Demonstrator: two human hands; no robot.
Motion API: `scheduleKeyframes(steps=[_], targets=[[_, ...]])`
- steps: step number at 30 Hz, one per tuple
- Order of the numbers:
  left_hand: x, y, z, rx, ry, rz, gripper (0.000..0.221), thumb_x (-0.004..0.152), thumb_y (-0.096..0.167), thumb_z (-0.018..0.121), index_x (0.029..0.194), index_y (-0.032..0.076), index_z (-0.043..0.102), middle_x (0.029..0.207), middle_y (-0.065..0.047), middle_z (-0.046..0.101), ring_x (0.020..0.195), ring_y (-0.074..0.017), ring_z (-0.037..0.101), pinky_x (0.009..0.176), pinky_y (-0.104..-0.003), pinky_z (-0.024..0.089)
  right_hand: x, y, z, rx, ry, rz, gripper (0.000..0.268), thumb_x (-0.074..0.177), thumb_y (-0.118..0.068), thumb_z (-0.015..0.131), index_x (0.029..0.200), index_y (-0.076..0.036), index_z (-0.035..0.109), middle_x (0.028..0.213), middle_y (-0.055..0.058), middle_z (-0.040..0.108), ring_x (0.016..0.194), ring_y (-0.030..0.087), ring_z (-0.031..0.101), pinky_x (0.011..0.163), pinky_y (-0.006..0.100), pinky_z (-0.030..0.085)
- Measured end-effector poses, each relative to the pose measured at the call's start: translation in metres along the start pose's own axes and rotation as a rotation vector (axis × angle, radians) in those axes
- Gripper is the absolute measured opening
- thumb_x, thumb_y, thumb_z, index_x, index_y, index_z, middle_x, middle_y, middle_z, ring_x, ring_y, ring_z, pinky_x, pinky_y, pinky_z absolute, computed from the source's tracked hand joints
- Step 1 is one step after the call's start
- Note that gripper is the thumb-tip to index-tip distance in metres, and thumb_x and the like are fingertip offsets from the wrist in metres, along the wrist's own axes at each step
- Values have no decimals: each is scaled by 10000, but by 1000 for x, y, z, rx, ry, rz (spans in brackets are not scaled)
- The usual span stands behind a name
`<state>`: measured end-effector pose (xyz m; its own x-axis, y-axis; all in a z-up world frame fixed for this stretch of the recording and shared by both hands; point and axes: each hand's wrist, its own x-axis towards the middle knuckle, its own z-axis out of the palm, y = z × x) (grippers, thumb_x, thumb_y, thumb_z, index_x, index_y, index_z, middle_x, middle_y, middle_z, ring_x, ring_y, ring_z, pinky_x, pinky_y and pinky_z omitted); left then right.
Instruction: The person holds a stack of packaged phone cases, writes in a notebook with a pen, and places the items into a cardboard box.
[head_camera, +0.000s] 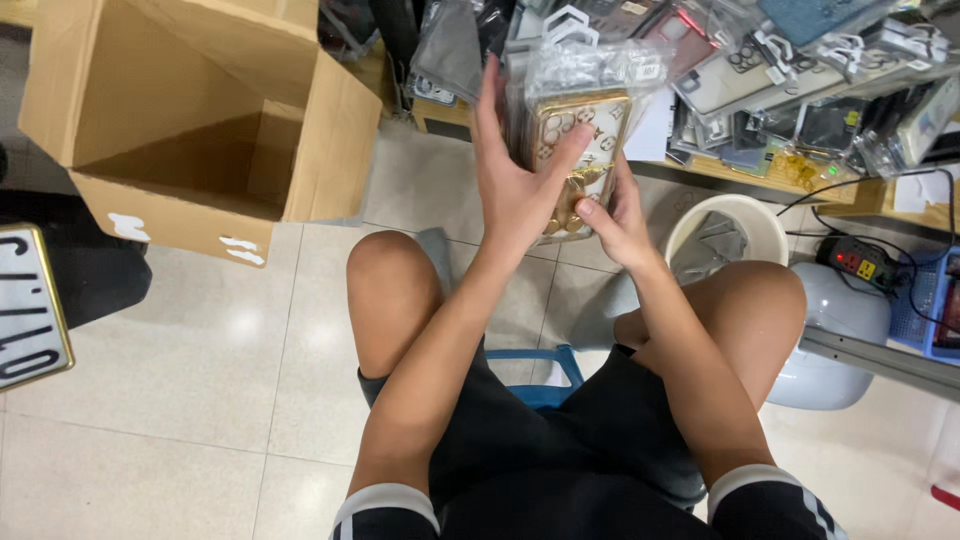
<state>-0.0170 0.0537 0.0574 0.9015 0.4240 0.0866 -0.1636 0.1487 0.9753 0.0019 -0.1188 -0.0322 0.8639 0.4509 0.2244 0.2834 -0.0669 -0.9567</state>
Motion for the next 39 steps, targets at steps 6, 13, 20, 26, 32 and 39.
scheduleKeyframes(steps=[6,13,20,26,32,39], targets=[[1,-17,-7,463,130,183,883,913,547,731,1585,198,277,1690,-161,318,1602,-335,354,1343,-535,382,-16,85,92,51,6,498,881,910,-553,676,1507,33,399,1449,192,535,1327,303,528,1058,421,456],[-31,-43,21,147,-300,-30,139,968,272,707,1085,203,738,951,12,715,819,-147,737,733,-255,622,-46,208,152,97,141,1351,1189,744,-700,883,1521,62,405,1463,293,492,1275,468,560,775,507,663],[-37,-11,28,304,-632,57,130,1024,156,602,1026,117,726,918,-81,734,725,-275,747,668,-400,639,5,186,192,327,178,1327,1109,884,-624,753,1641,-45,185,1648,247,258,1469,486,334,1042,509,587],[-31,-11,25,369,-666,39,175,1029,274,557,991,185,703,822,-9,727,721,-241,751,708,-406,642,-37,261,160,-449,334,999,292,994,-368,648,1206,-177,710,1172,32,717,1074,267,710,806,426,627],[-42,-22,43,327,-635,76,168,1021,278,566,981,157,675,730,-79,651,725,-316,720,674,-478,599,21,193,42,-682,949,457,174,989,-245,532,954,-251,702,714,-55,698,674,125,715,687,299,565],[-50,-36,48,491,-703,110,176,1002,371,567,949,254,688,626,48,604,623,-220,700,651,-412,609,95,239,-60,-946,670,631,208,953,-207,707,1139,-118,685,1065,64,649,1003,350,715,851,508,605]])
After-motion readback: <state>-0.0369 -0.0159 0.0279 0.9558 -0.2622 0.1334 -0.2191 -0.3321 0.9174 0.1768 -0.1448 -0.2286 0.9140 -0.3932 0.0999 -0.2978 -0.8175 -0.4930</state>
